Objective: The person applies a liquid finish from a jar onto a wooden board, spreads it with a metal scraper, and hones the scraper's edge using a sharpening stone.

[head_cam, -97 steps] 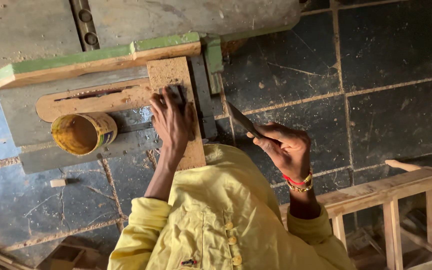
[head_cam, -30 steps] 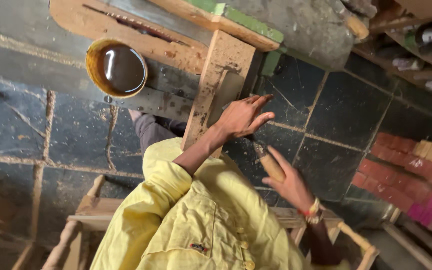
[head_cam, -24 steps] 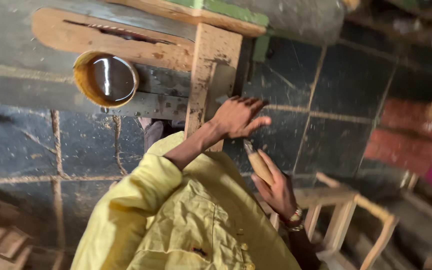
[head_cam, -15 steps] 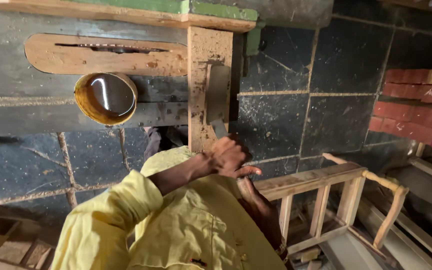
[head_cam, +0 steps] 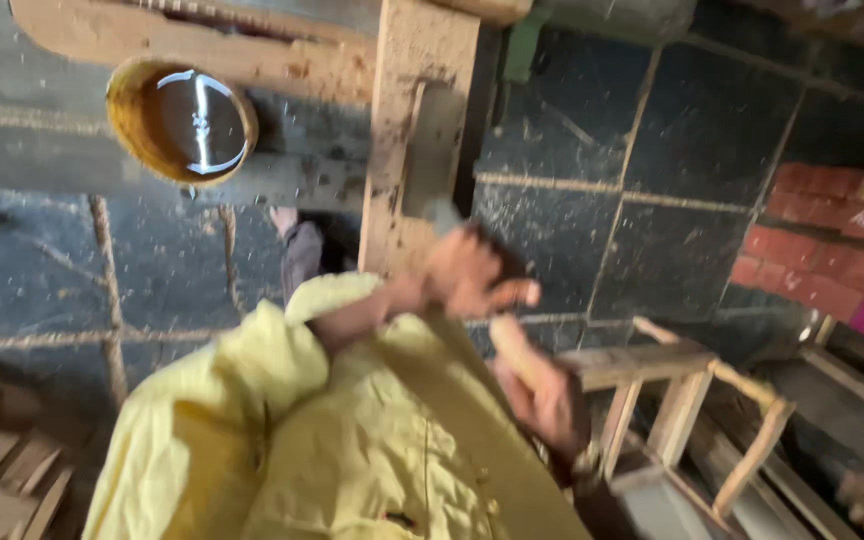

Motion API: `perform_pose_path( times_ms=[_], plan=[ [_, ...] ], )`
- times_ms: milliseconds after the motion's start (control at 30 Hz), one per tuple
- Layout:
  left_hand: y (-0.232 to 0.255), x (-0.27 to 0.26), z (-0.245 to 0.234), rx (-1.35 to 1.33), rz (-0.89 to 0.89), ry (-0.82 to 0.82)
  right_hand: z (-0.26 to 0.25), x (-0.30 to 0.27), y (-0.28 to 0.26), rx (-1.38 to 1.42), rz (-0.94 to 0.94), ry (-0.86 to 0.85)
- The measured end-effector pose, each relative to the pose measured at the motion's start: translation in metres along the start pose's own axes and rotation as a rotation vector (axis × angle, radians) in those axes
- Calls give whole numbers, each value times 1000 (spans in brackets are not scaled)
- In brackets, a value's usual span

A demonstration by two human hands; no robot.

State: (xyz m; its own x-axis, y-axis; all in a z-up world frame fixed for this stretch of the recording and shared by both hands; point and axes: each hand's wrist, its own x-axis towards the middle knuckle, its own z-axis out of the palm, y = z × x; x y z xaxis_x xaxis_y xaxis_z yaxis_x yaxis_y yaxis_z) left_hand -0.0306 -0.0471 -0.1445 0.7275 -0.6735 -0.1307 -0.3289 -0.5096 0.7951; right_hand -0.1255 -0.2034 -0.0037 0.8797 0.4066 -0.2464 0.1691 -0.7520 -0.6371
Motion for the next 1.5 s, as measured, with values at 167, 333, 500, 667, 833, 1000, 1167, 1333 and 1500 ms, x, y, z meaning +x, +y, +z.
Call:
perform_pose_path(
  times_ms=[167, 333, 500, 667, 833, 1000, 1167, 1333, 1500],
  plan=[
    [-12, 23, -9, -220, -136, -104, -13, 26, 22, -126, 749, -339],
    [-56, 61, -18, -56, -155, 61, -41, 50, 29, -64, -77, -128],
    [-39, 49, 34, -53, 19, 329, -45, 21, 19, -115, 196, -151],
    [1, 18, 22, -76, -147, -30, -36, 16, 27, -209, 201, -159],
    [-57, 69, -37, 109, -181, 83, -31, 85, 57, -125, -127, -62],
    [-56, 63, 7, 85, 40, 749, -31, 72, 67, -194, -68, -152],
    [-14, 29, 28, -25, -56, 454, -32, 39, 25, -169, -4, -105],
    [-62, 98, -25, 74, -205, 205, -47, 101, 54, -192, -9, -66],
    [-17, 37, 10, 57, -88, 358, -32, 24, 40, -99, 81, -143]
  ],
)
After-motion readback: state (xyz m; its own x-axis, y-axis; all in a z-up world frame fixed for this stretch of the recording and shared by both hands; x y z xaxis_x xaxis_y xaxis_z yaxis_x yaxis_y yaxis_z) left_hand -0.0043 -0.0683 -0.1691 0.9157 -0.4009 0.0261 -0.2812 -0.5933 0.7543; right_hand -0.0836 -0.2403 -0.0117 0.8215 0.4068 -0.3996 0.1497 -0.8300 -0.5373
